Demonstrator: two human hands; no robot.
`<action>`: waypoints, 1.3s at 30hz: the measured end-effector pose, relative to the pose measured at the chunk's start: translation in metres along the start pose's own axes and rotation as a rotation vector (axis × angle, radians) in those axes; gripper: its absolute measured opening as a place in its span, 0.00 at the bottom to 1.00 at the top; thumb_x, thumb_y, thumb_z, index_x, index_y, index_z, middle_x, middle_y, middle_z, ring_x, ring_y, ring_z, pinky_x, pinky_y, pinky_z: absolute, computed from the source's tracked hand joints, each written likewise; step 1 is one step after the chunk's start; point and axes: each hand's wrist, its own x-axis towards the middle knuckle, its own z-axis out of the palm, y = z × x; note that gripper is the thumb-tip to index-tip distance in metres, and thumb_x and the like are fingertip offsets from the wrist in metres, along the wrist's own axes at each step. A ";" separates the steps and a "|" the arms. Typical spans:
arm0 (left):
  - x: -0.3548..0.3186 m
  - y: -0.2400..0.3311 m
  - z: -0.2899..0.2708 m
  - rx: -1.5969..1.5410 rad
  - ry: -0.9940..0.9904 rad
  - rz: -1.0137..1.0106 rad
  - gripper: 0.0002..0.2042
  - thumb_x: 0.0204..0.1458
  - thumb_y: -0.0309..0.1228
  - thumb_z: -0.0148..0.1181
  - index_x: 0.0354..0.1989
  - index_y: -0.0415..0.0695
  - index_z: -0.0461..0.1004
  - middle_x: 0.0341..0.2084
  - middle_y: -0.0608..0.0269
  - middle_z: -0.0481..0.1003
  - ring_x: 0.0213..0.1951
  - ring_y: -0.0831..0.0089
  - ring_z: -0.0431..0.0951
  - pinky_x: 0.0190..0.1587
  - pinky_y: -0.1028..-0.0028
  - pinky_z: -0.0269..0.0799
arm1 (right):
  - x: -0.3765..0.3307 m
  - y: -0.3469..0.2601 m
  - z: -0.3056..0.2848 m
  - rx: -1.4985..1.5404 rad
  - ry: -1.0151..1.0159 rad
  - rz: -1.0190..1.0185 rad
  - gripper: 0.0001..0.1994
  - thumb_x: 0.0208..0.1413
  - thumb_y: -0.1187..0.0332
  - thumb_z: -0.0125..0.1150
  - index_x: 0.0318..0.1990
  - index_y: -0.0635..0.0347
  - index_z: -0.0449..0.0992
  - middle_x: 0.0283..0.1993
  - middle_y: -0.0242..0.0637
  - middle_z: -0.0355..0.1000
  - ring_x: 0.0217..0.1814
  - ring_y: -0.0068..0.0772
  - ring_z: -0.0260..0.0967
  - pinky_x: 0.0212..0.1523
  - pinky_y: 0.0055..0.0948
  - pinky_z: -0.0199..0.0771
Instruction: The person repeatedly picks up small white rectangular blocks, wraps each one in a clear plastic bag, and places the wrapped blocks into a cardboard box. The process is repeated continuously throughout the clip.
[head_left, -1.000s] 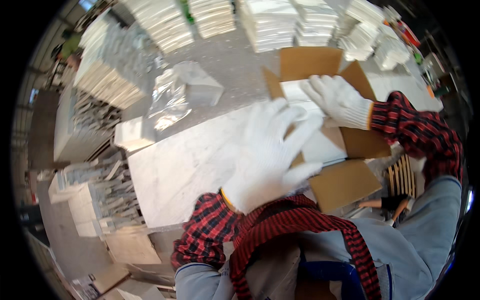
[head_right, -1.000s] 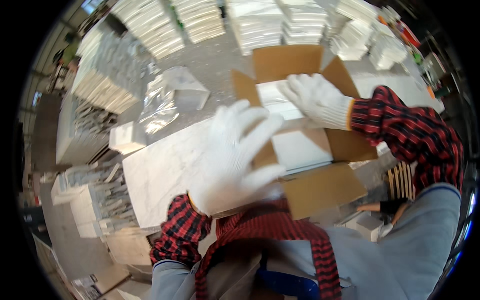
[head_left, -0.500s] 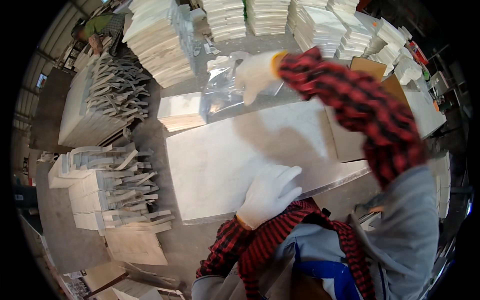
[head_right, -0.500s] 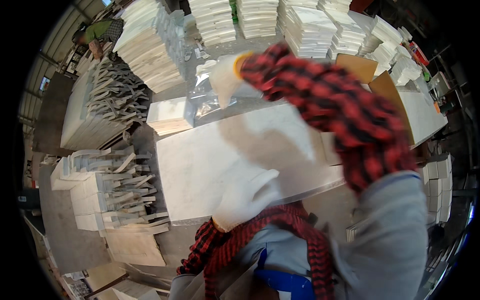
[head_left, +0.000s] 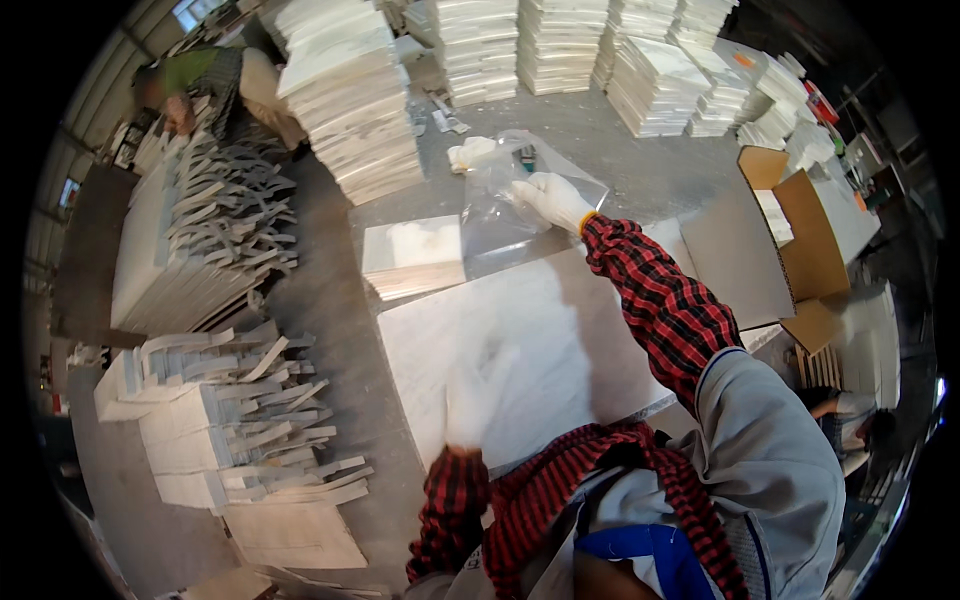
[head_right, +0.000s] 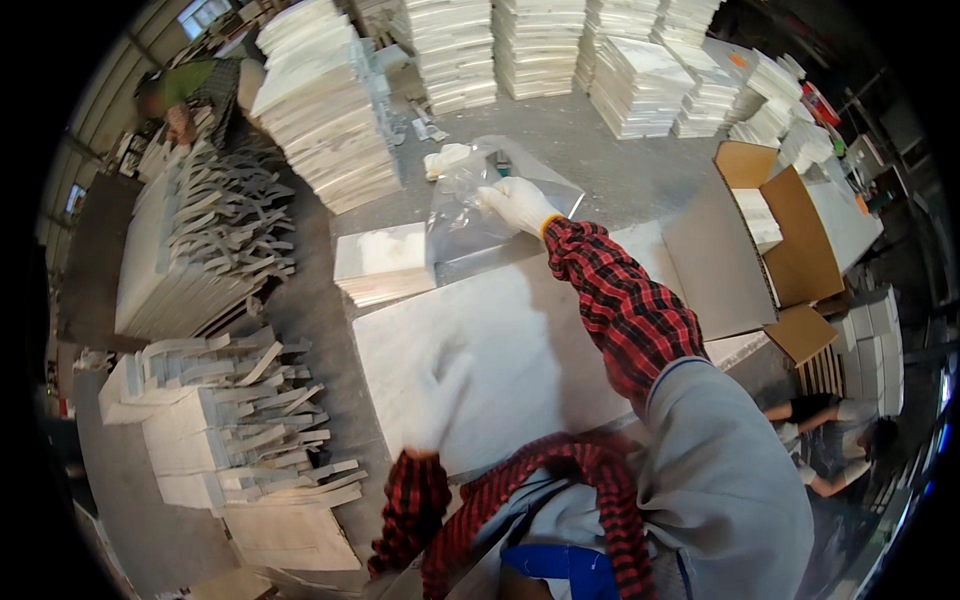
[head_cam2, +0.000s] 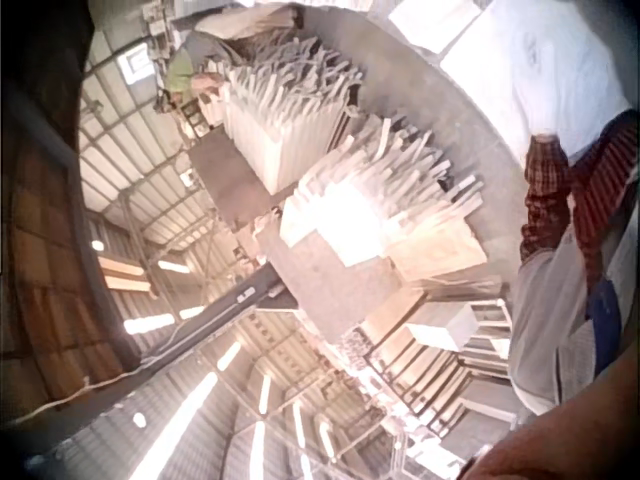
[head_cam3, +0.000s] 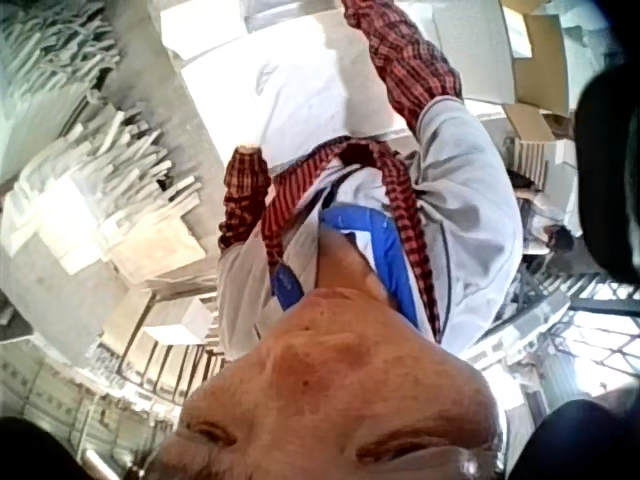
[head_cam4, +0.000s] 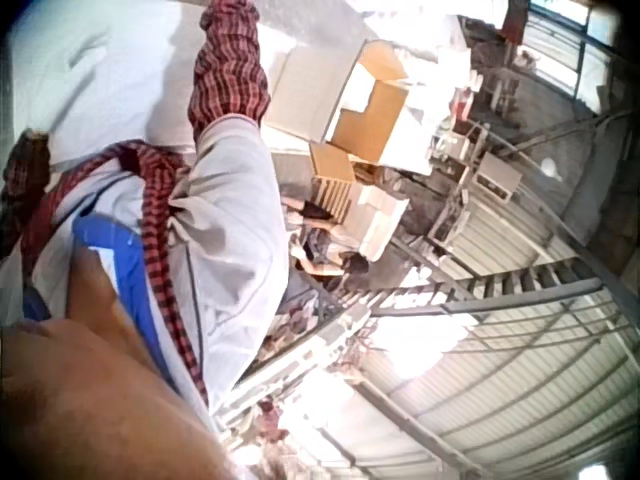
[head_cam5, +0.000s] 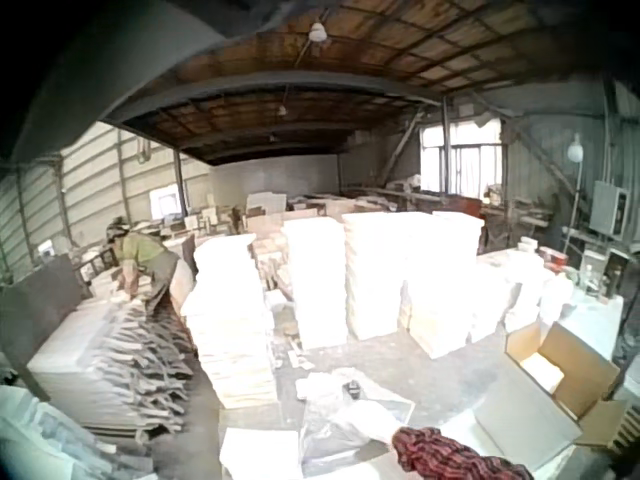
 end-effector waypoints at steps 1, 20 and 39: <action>0.032 -0.027 0.014 -0.062 0.029 0.072 0.30 0.62 0.38 0.66 0.69 0.39 0.68 0.60 0.55 0.77 0.61 0.65 0.76 0.64 0.67 0.69 | 0.000 0.009 -0.016 0.013 -0.058 0.094 0.23 0.65 0.46 0.56 0.42 0.57 0.86 0.40 0.48 0.82 0.43 0.42 0.78 0.50 0.42 0.74; 0.217 0.021 0.090 -0.676 0.004 -0.116 0.26 0.54 0.32 0.72 0.59 0.37 0.69 0.47 0.58 0.80 0.43 0.74 0.80 0.44 0.75 0.77 | -0.018 0.019 -0.051 0.353 -0.278 0.143 0.30 0.69 0.43 0.50 0.60 0.61 0.79 0.58 0.37 0.78 0.59 0.31 0.69 0.64 0.31 0.64; 0.230 -0.010 0.082 -0.332 0.406 -0.037 0.17 0.56 0.28 0.68 0.52 0.39 0.74 0.35 0.62 0.78 0.39 0.71 0.78 0.43 0.71 0.74 | -0.020 0.030 -0.068 0.524 -0.068 0.108 0.13 0.61 0.63 0.67 0.49 0.60 0.85 0.39 0.33 0.81 0.41 0.23 0.76 0.43 0.31 0.79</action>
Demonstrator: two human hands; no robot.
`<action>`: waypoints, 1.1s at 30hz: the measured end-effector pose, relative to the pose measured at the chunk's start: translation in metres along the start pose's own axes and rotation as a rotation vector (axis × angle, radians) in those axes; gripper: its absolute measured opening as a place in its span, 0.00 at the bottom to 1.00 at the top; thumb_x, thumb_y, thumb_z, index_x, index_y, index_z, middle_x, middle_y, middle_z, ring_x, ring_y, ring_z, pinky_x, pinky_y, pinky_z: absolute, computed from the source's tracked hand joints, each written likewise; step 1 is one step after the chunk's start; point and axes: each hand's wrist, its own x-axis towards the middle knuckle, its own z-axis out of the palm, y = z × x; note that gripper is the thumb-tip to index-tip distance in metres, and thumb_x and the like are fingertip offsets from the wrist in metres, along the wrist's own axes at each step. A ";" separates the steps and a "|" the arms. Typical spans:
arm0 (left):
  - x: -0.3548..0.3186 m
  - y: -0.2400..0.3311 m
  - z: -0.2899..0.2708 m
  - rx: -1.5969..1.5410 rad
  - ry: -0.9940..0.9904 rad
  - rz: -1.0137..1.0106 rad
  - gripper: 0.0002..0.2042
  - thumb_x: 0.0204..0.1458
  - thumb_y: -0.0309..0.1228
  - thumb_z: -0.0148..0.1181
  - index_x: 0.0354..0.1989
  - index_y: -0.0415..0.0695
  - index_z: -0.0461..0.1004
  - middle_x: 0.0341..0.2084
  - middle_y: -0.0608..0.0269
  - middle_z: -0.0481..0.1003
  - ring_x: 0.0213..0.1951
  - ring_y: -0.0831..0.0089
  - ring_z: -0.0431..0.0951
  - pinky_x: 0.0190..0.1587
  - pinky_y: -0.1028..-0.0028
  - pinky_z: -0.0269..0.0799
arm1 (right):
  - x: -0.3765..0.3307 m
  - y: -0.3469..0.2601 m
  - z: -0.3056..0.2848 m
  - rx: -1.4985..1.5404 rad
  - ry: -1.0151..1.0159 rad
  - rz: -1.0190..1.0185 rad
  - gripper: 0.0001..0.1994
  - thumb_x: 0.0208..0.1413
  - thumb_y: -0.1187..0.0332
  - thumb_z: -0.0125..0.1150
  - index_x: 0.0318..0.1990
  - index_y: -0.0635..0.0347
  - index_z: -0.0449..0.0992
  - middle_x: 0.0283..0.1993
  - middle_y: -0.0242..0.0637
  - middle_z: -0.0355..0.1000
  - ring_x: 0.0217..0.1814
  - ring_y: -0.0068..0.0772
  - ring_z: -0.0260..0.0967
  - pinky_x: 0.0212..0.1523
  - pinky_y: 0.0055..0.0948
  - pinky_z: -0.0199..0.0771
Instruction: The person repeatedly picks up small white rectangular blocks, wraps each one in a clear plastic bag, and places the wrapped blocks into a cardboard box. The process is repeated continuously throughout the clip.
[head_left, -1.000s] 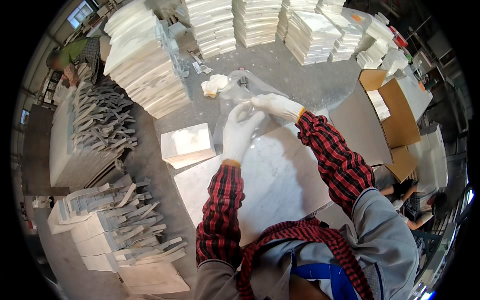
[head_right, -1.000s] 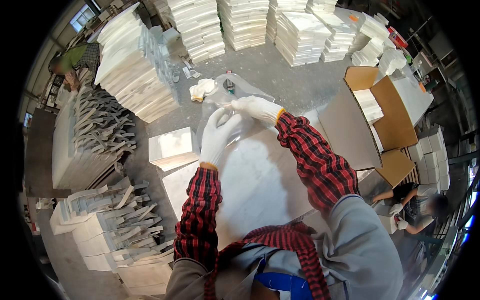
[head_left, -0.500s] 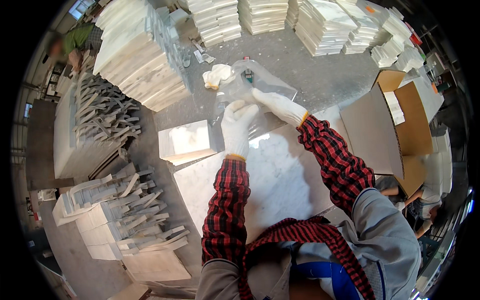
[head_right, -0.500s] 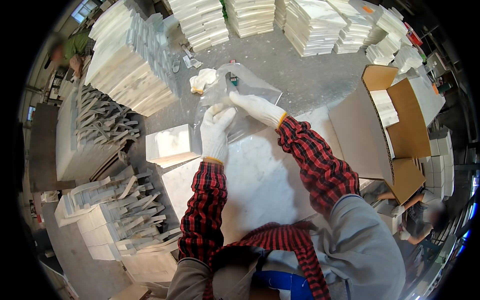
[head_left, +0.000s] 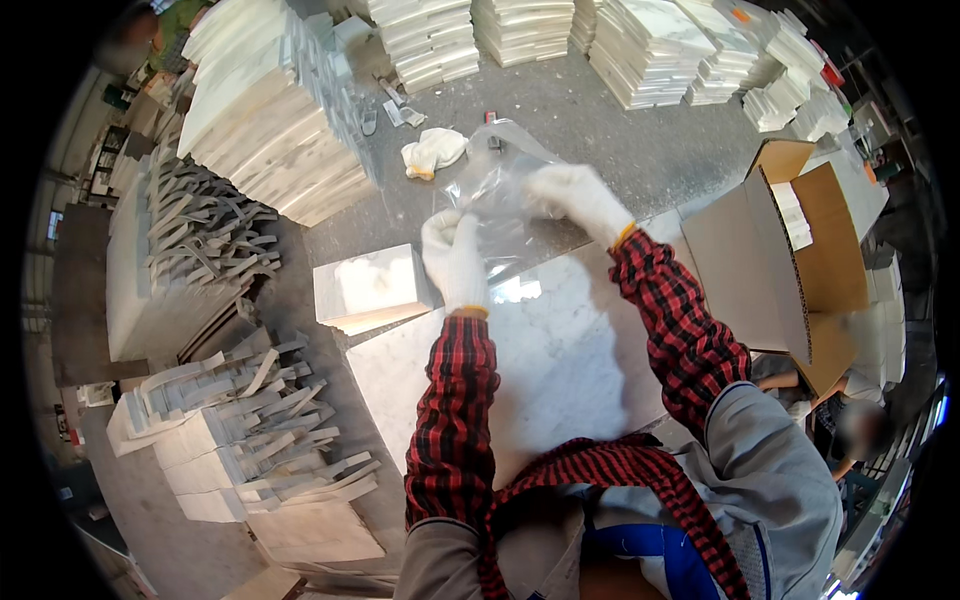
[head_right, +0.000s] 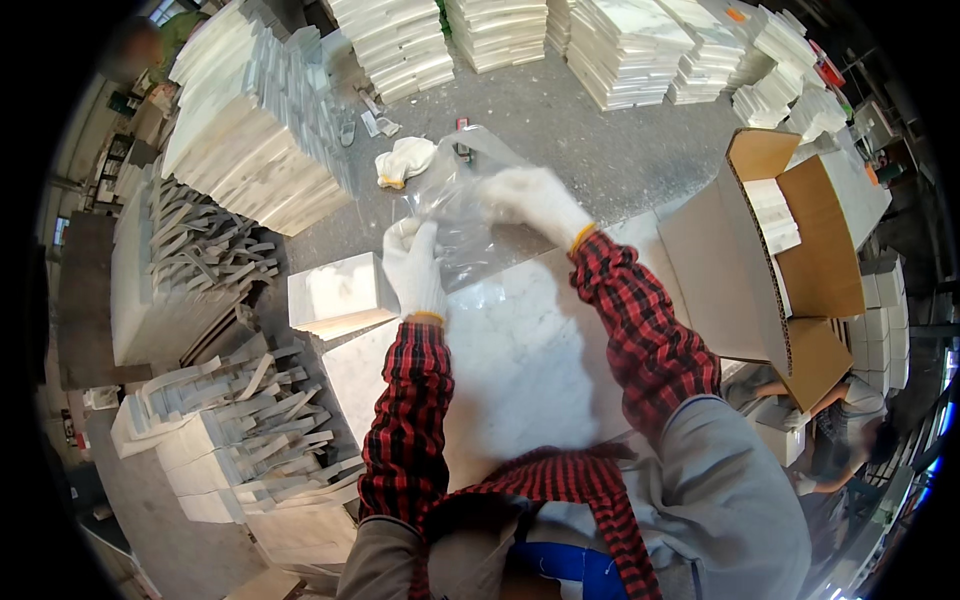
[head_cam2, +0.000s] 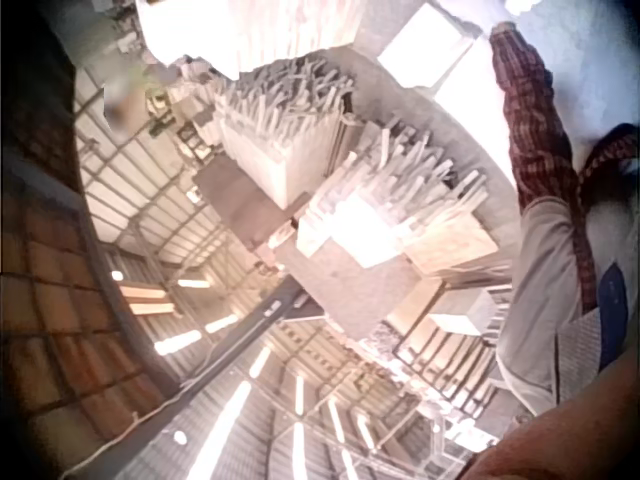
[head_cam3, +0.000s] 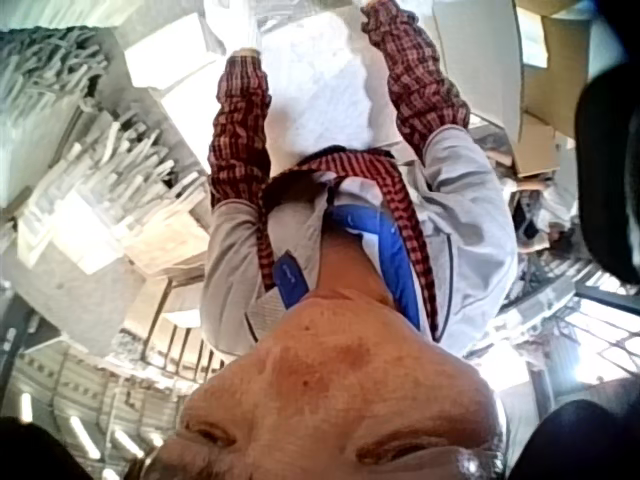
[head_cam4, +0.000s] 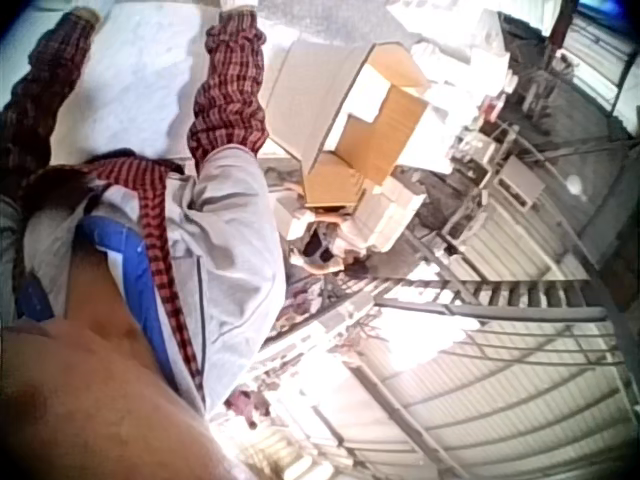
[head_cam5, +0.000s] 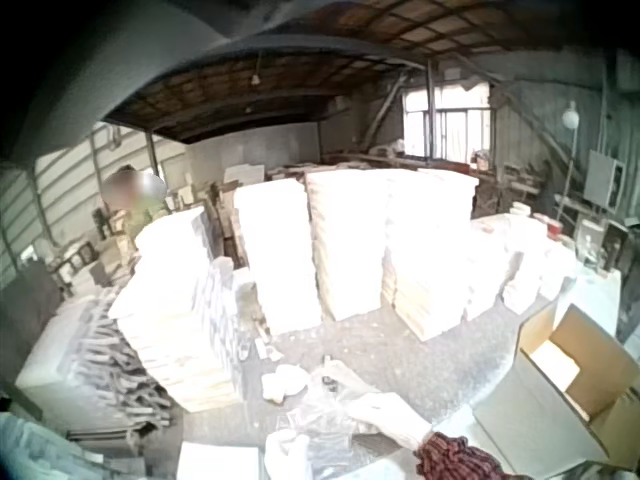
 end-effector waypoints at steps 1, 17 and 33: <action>0.001 -0.003 -0.005 0.183 0.035 0.060 0.15 0.57 0.26 0.65 0.52 0.40 0.74 0.35 0.61 0.77 0.38 0.68 0.79 0.43 0.69 0.74 | 0.017 0.015 -0.019 0.100 0.287 0.012 0.11 0.62 0.66 0.65 0.48 0.59 0.84 0.34 0.32 0.78 0.33 0.26 0.74 0.31 0.34 0.78; 0.099 -0.005 0.052 1.384 -0.585 0.628 0.27 0.62 0.43 0.53 0.67 0.43 0.68 0.63 0.44 0.71 0.66 0.48 0.69 0.69 0.47 0.58 | -0.117 0.008 -0.012 -0.540 -0.342 -0.491 0.16 0.60 0.66 0.63 0.54 0.57 0.81 0.46 0.44 0.81 0.45 0.42 0.79 0.49 0.38 0.78; 0.080 0.084 0.076 1.429 -0.773 0.501 0.32 0.55 0.44 0.56 0.68 0.45 0.68 0.67 0.47 0.70 0.68 0.44 0.68 0.70 0.57 0.64 | -0.375 0.025 -0.084 -0.479 -0.344 0.230 0.15 0.59 0.54 0.70 0.44 0.55 0.86 0.39 0.44 0.84 0.37 0.45 0.80 0.43 0.38 0.80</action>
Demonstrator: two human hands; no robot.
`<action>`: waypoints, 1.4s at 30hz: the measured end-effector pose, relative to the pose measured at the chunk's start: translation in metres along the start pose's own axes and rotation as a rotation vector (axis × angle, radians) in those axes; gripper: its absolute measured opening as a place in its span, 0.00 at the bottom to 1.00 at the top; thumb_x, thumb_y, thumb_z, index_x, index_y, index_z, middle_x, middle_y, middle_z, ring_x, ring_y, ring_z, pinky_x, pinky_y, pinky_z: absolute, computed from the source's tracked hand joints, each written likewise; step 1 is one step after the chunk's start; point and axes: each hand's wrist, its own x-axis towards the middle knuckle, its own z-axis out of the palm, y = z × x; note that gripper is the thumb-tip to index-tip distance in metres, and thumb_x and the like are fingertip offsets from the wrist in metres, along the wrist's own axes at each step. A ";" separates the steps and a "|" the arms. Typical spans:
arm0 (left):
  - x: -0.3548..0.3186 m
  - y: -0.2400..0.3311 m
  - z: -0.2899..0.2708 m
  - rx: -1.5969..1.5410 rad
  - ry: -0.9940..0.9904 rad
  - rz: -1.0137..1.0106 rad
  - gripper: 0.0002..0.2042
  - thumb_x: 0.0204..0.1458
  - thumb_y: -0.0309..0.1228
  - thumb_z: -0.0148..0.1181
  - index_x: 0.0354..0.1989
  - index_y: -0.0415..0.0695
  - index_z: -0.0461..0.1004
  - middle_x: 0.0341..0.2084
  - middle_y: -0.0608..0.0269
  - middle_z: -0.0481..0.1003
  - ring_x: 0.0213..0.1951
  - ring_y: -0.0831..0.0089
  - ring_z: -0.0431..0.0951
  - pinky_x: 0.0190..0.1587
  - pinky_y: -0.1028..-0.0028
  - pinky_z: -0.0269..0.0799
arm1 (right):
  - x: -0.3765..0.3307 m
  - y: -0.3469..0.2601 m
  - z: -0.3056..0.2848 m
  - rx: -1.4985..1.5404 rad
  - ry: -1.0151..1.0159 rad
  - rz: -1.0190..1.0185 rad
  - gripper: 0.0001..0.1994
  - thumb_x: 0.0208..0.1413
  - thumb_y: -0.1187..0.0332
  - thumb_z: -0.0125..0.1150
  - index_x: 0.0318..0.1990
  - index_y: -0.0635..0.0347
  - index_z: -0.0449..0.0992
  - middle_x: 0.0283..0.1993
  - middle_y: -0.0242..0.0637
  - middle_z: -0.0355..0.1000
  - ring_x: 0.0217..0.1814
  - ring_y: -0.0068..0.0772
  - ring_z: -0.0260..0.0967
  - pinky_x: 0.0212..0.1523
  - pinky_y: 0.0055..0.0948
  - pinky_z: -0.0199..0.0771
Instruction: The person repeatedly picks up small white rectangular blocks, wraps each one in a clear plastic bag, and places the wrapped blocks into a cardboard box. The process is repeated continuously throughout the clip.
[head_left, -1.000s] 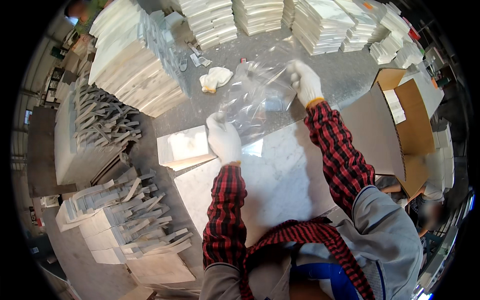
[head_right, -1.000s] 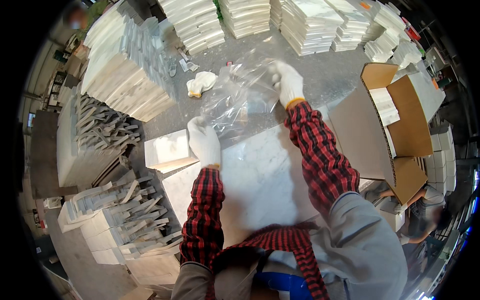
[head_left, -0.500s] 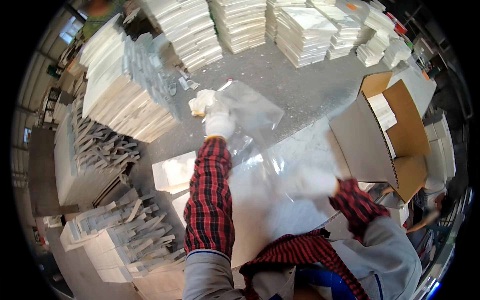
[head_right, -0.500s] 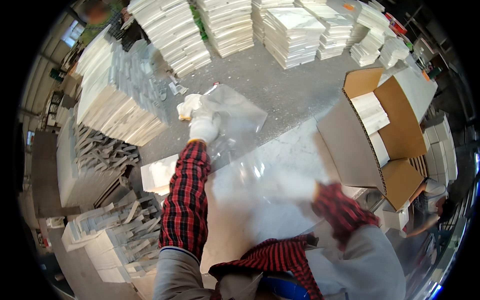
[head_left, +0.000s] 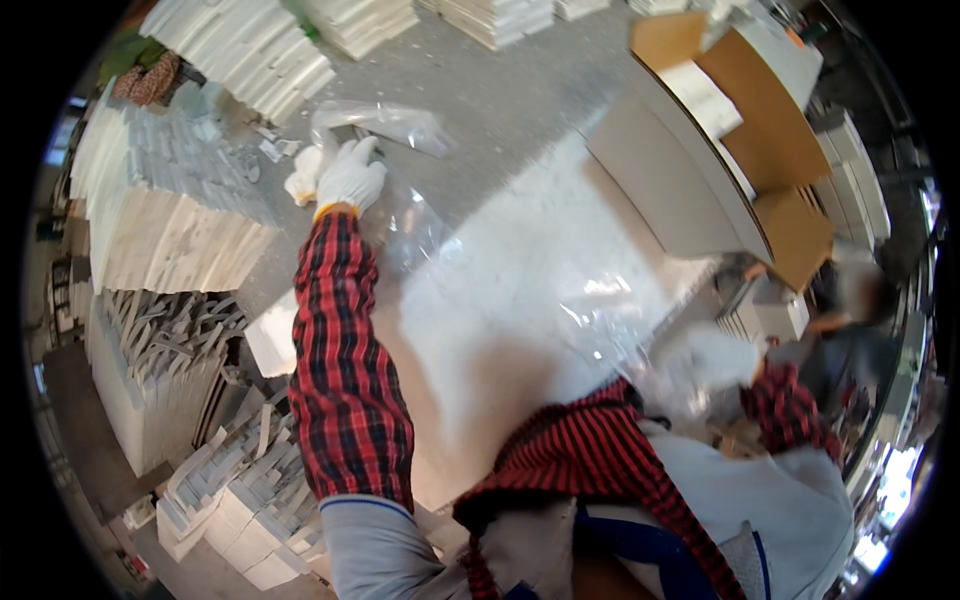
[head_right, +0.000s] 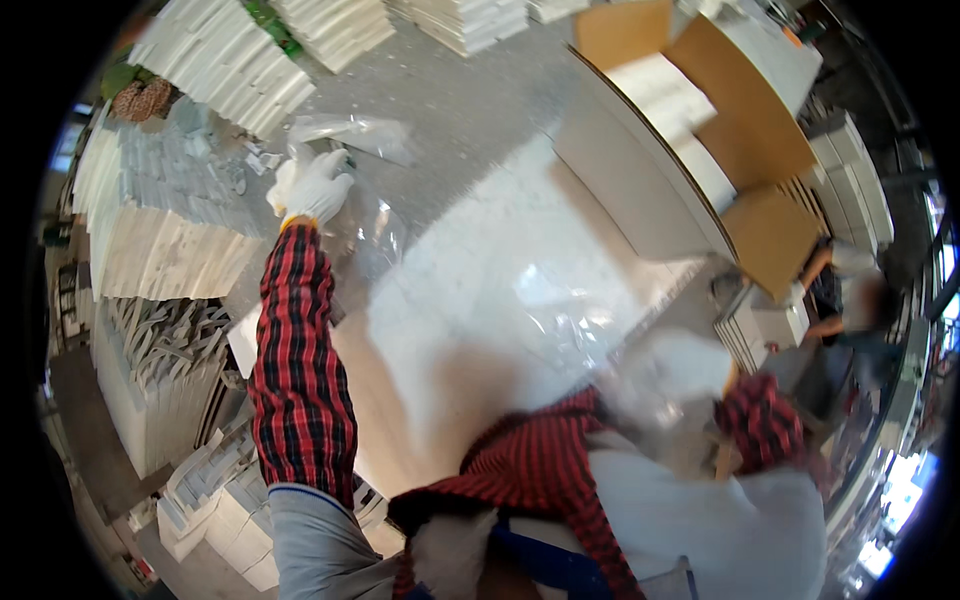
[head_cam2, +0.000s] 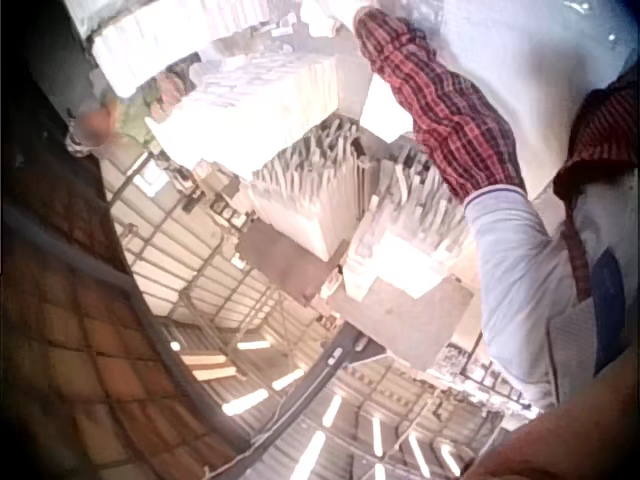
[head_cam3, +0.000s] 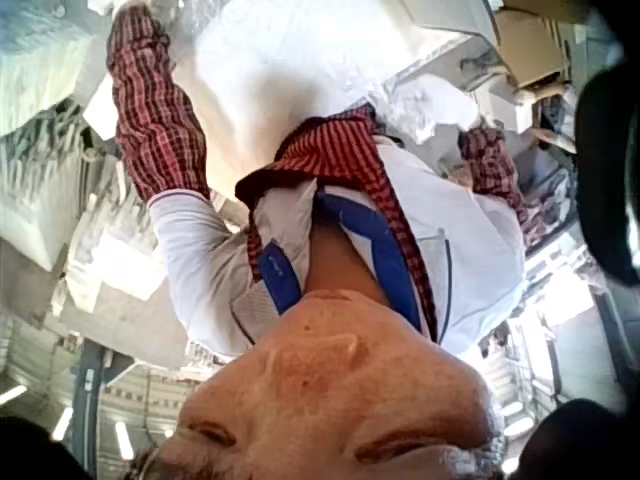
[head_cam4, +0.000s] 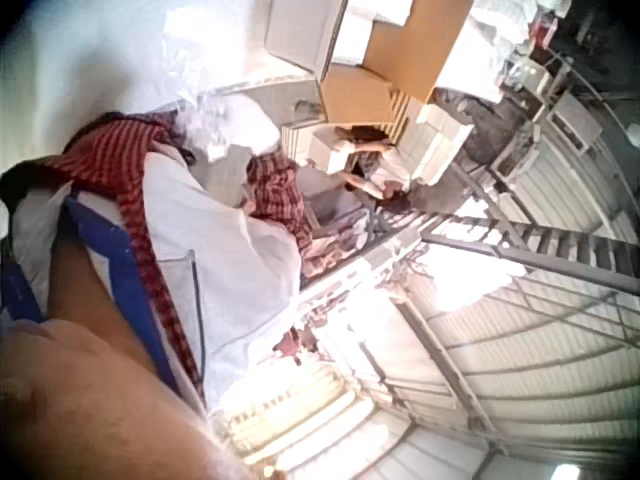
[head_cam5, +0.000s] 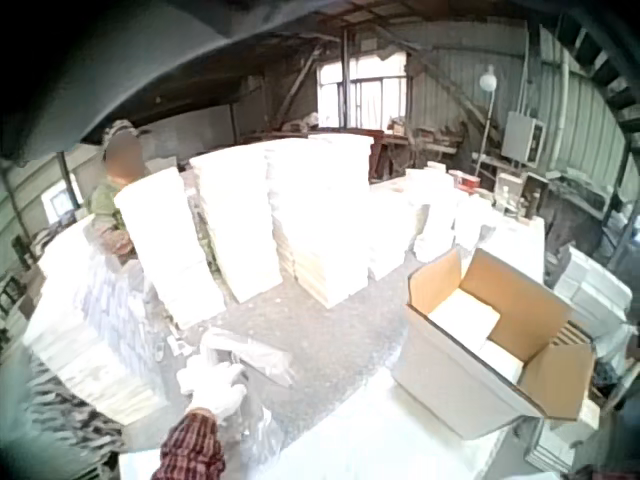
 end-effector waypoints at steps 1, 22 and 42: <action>-0.015 -0.013 0.017 -0.017 0.068 0.072 0.32 0.54 0.42 0.57 0.69 0.45 0.67 0.69 0.49 0.67 0.69 0.45 0.67 0.70 0.56 0.63 | 0.019 0.007 -0.009 -0.006 -0.021 0.070 0.17 0.62 0.52 0.69 0.46 0.56 0.85 0.40 0.42 0.83 0.38 0.41 0.80 0.44 0.36 0.80; -0.304 0.135 0.154 -0.545 0.258 -0.061 0.45 0.52 0.44 0.71 0.76 0.42 0.56 0.62 0.39 0.71 0.63 0.46 0.72 0.63 0.57 0.69 | -0.006 -0.052 0.063 -0.378 -0.095 -0.246 0.05 0.55 0.64 0.66 0.36 0.48 0.86 0.32 0.33 0.80 0.36 0.39 0.79 0.38 0.37 0.77; -0.293 0.184 0.146 -1.106 0.518 -0.378 0.33 0.63 0.35 0.64 0.74 0.39 0.59 0.65 0.46 0.70 0.63 0.57 0.73 0.65 0.62 0.71 | -0.097 0.046 0.039 0.559 0.200 -0.021 0.09 0.64 0.65 0.65 0.41 0.62 0.84 0.34 0.30 0.80 0.35 0.23 0.76 0.39 0.29 0.76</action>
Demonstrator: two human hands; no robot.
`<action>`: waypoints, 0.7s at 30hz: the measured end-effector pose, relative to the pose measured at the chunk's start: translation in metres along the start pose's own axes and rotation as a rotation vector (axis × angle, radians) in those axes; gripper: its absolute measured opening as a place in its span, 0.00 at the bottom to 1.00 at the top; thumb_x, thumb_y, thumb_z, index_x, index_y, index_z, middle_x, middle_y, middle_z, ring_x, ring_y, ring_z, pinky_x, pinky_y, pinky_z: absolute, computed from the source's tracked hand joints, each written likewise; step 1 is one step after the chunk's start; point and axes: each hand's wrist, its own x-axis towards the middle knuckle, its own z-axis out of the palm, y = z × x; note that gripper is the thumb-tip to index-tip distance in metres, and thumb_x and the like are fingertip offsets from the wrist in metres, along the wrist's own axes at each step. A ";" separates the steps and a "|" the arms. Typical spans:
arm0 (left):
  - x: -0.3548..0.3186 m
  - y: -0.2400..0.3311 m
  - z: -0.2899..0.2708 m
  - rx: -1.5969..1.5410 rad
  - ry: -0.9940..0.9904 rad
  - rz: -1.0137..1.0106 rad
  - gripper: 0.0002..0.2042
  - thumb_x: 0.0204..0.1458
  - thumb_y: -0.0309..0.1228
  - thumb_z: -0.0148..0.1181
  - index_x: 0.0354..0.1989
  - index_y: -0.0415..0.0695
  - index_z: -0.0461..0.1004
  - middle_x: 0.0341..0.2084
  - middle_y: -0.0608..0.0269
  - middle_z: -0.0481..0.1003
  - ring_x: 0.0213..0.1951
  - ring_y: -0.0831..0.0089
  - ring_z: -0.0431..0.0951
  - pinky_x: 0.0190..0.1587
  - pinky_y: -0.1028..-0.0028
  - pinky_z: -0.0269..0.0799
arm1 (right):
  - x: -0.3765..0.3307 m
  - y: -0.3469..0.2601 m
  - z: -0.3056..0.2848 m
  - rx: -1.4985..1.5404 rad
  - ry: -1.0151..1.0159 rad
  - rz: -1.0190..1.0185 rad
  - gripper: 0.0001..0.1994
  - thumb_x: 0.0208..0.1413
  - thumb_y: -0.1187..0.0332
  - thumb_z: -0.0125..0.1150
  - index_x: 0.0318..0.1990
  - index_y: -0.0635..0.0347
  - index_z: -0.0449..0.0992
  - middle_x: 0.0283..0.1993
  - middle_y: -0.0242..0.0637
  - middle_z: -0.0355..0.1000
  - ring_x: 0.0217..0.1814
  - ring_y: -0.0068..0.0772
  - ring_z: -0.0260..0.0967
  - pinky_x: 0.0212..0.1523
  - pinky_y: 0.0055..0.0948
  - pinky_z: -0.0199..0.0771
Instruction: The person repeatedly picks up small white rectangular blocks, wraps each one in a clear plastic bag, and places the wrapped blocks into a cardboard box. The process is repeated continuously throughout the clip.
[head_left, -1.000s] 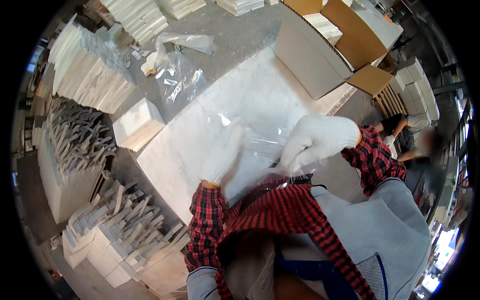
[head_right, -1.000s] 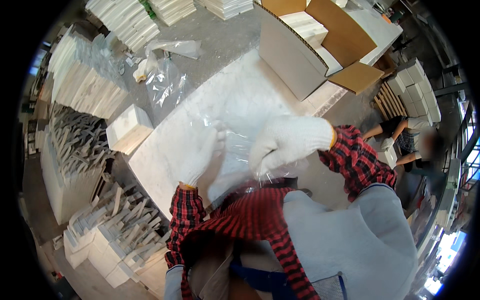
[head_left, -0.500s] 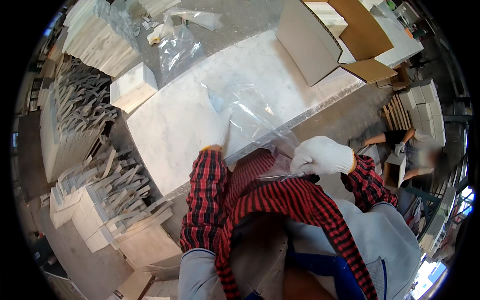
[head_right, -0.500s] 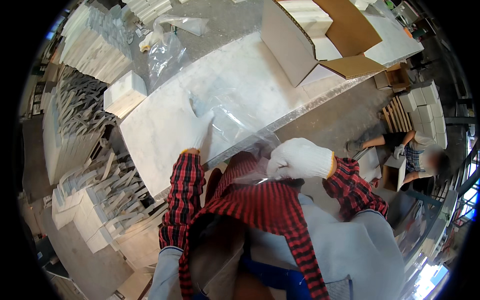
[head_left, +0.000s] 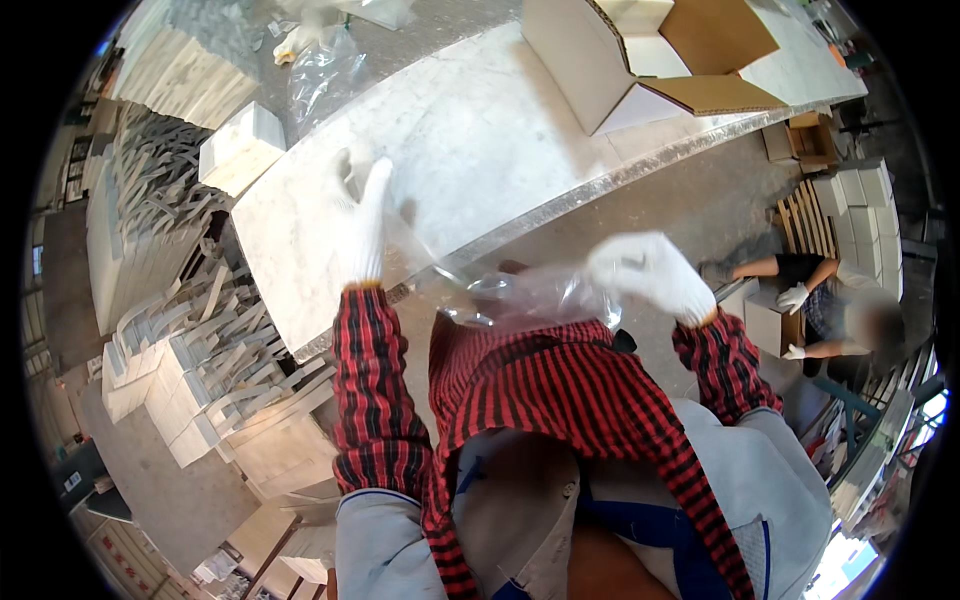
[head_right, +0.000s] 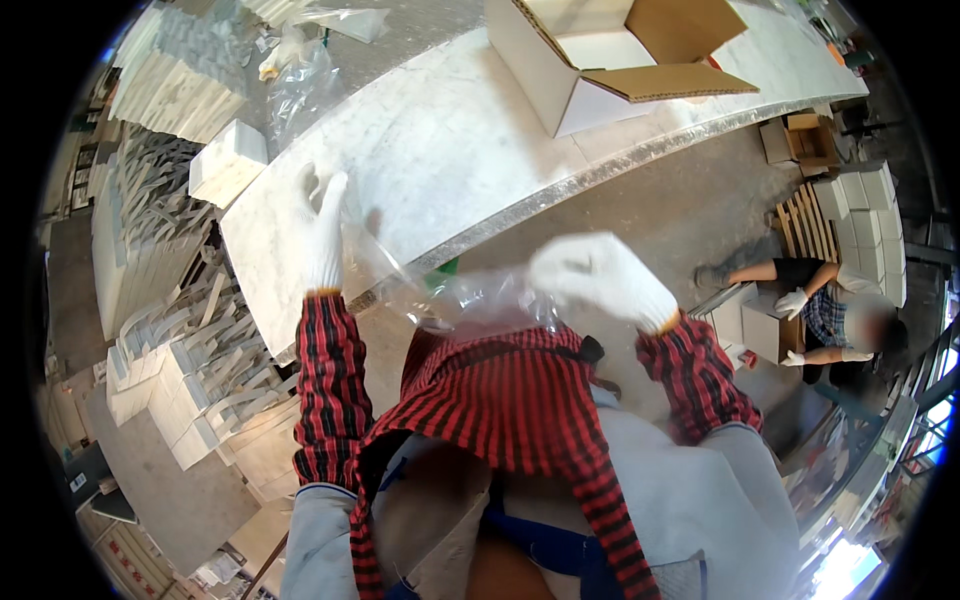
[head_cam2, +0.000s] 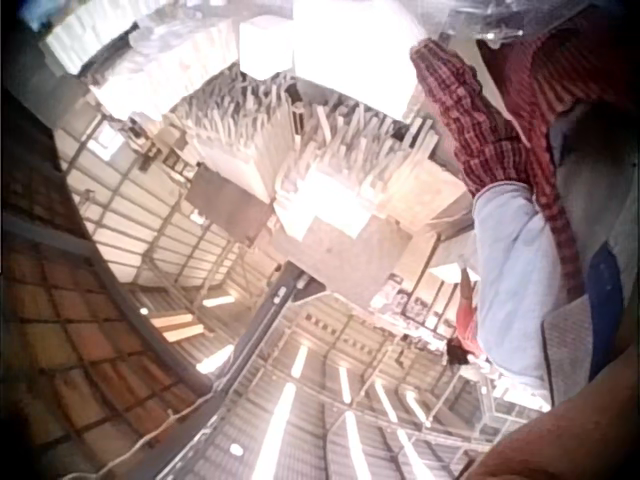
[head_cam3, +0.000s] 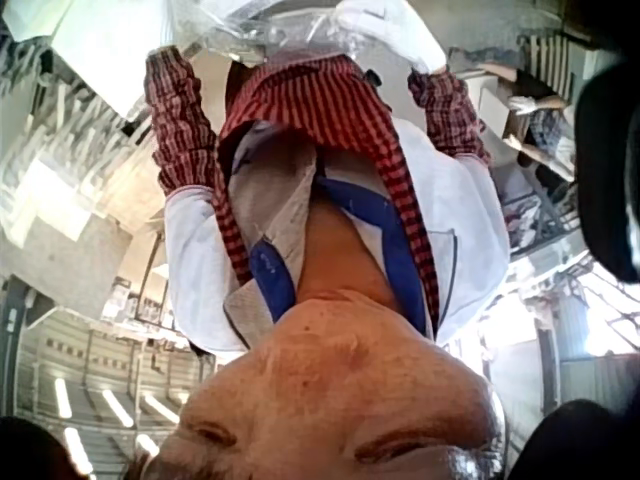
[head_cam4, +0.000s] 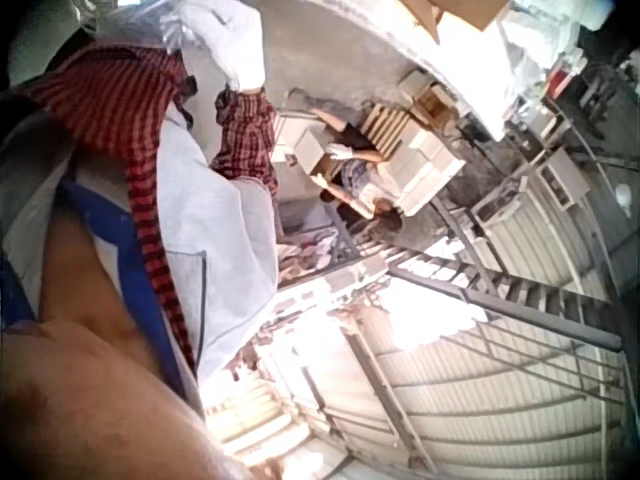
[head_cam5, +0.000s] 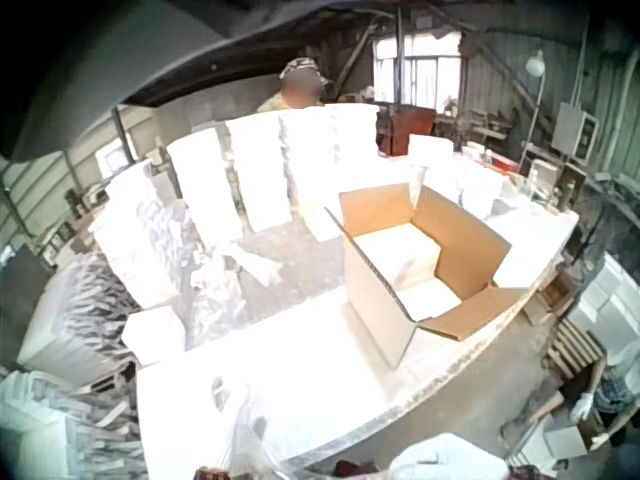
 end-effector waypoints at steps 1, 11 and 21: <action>-0.015 -0.003 -0.005 -0.078 -0.068 0.059 0.35 0.62 0.37 0.65 0.75 0.41 0.58 0.65 0.48 0.71 0.64 0.55 0.72 0.64 0.60 0.71 | 0.010 -0.012 -0.003 -0.057 0.023 -0.027 0.12 0.66 0.62 0.64 0.42 0.64 0.83 0.34 0.28 0.79 0.36 0.20 0.73 0.39 0.27 0.74; -0.101 0.004 -0.015 -0.505 -0.552 -0.257 0.52 0.58 0.73 0.49 0.76 0.37 0.52 0.73 0.44 0.61 0.75 0.52 0.58 0.75 0.55 0.56 | 0.115 -0.054 0.016 -0.093 0.103 -0.222 0.19 0.67 0.54 0.60 0.40 0.65 0.81 0.33 0.24 0.74 0.37 0.15 0.66 0.38 0.20 0.65; -0.078 0.046 -0.010 -0.260 -0.450 -0.092 0.34 0.57 0.33 0.67 0.72 0.36 0.64 0.59 0.55 0.73 0.59 0.68 0.73 0.60 0.71 0.70 | 0.125 -0.064 0.045 -0.327 0.076 -0.239 0.16 0.60 0.57 0.71 0.33 0.64 0.83 0.27 0.25 0.72 0.28 0.15 0.63 0.29 0.22 0.64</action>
